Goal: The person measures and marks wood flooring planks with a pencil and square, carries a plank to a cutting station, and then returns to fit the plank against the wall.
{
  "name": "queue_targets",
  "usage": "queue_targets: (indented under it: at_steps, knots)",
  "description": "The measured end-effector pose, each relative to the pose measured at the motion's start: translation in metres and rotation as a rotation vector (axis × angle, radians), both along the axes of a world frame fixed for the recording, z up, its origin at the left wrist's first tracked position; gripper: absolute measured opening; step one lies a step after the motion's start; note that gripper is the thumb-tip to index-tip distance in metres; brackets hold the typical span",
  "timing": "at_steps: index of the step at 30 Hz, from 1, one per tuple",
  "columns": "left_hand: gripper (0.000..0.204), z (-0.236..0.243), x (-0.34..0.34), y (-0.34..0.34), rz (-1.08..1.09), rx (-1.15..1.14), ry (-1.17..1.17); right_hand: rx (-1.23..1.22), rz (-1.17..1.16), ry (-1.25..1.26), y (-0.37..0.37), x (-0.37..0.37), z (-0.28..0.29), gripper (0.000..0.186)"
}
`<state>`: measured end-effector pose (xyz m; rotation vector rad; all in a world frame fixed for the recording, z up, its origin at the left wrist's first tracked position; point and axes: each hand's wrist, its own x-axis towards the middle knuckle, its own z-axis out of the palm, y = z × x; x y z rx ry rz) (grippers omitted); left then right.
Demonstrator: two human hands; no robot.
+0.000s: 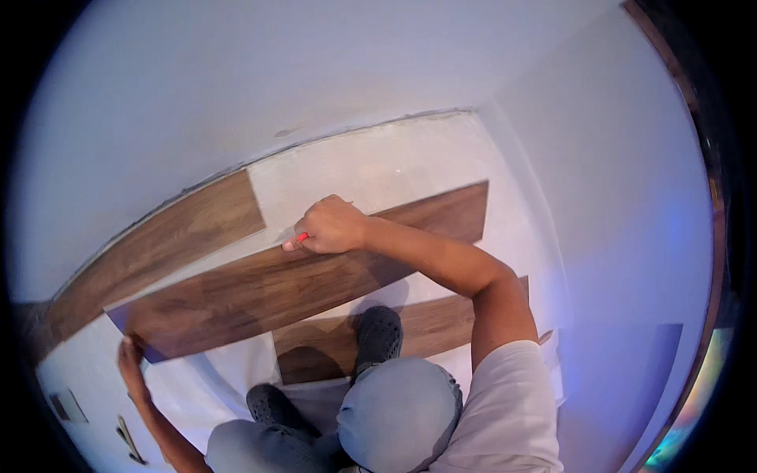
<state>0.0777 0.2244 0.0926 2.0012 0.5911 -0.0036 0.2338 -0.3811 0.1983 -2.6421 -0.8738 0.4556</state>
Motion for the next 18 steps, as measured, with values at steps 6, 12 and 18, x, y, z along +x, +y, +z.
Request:
queue_targets:
  at_steps: [6, 12, 18]
  knots:
    - [0.030, -0.005, 0.024, -0.139, -0.066, -0.173, 0.143, -0.181, 0.034, -0.054, -0.099, 0.051, -0.050, 0.059]
    - [0.036, -0.042, 0.093, -0.245, -0.107, -0.334, 0.251, -0.376, -0.043, -0.021, -0.188, 0.130, -0.094, 0.056]
    - [0.029, -0.054, 0.156, -0.317, -0.223, -0.427, 0.411, -0.478, -0.264, 0.111, -0.264, 0.176, -0.140, 0.064]
